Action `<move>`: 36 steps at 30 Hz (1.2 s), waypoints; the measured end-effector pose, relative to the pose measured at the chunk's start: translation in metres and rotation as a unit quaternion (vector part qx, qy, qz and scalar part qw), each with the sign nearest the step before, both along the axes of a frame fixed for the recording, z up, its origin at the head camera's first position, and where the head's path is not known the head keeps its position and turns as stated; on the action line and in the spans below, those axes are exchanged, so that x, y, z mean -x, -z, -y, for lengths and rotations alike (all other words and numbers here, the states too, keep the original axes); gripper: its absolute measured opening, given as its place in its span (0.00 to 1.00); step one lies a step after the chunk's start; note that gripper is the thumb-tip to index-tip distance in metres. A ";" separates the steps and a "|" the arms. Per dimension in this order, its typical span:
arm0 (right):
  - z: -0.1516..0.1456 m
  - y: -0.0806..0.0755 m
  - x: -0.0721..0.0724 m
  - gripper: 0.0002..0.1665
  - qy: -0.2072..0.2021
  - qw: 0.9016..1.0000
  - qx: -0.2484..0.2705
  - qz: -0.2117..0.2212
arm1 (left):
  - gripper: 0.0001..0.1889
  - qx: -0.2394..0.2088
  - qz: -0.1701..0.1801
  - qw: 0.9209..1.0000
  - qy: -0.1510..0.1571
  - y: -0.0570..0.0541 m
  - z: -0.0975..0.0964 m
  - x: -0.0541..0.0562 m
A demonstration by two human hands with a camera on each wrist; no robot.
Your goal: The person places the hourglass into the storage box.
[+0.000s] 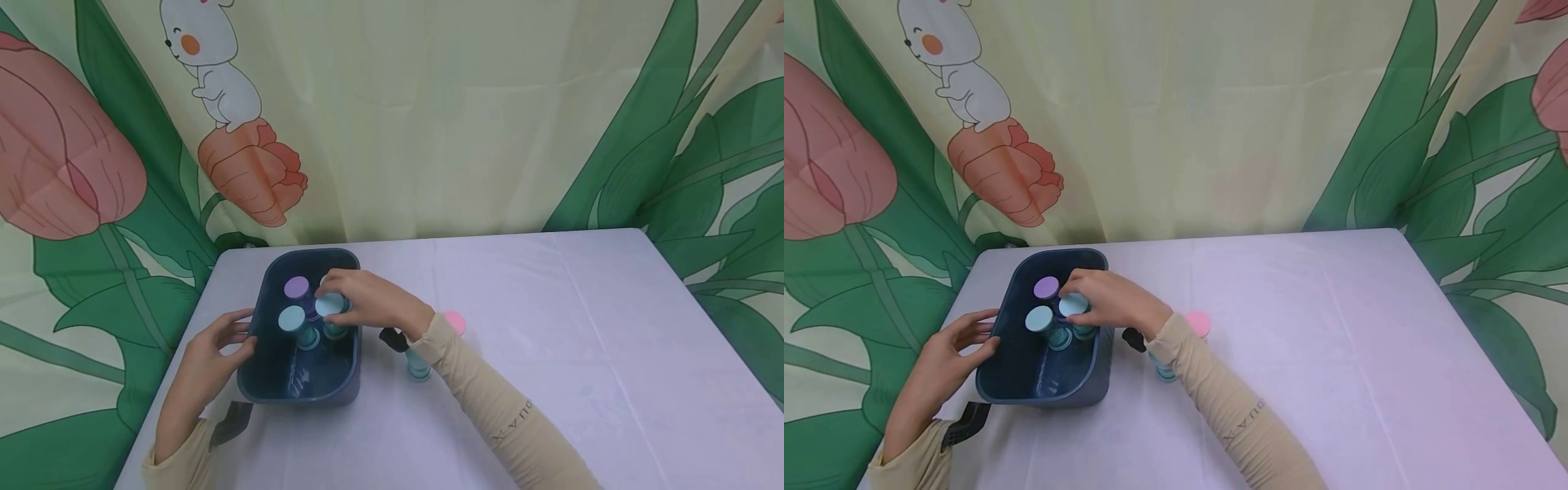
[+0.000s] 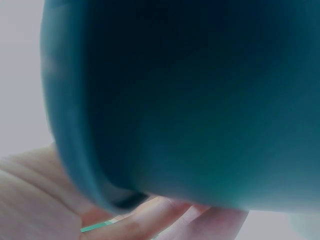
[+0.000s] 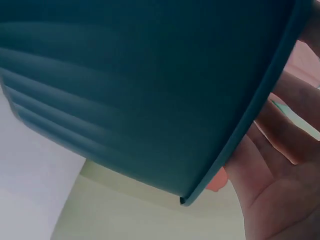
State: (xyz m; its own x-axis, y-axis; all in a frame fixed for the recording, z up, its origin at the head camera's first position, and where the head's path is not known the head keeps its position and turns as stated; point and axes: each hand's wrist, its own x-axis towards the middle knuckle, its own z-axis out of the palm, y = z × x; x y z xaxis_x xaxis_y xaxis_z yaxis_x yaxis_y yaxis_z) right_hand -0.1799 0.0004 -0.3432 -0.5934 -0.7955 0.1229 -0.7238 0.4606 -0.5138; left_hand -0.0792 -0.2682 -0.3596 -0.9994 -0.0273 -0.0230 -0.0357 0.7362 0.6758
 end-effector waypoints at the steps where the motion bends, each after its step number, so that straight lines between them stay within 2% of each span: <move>1: 0.001 0.000 0.000 0.24 0.000 1.000 -0.003 -0.002 | 0.28 -0.001 0.000 1.000 0.000 0.000 0.000 0.000; 10: 0.009 0.002 0.002 0.23 0.003 0.999 -0.029 -0.017 | 0.28 0.000 0.004 1.000 -0.001 0.000 0.000 0.001; 23: 0.020 0.001 0.001 0.23 0.021 0.996 -0.080 -0.016 | 0.28 -0.001 0.013 1.000 -0.003 0.000 0.000 0.000; 36: 0.025 0.004 0.000 0.23 0.018 0.992 -0.113 -0.044 | 0.28 0.000 0.014 1.000 -0.003 0.000 0.000 0.000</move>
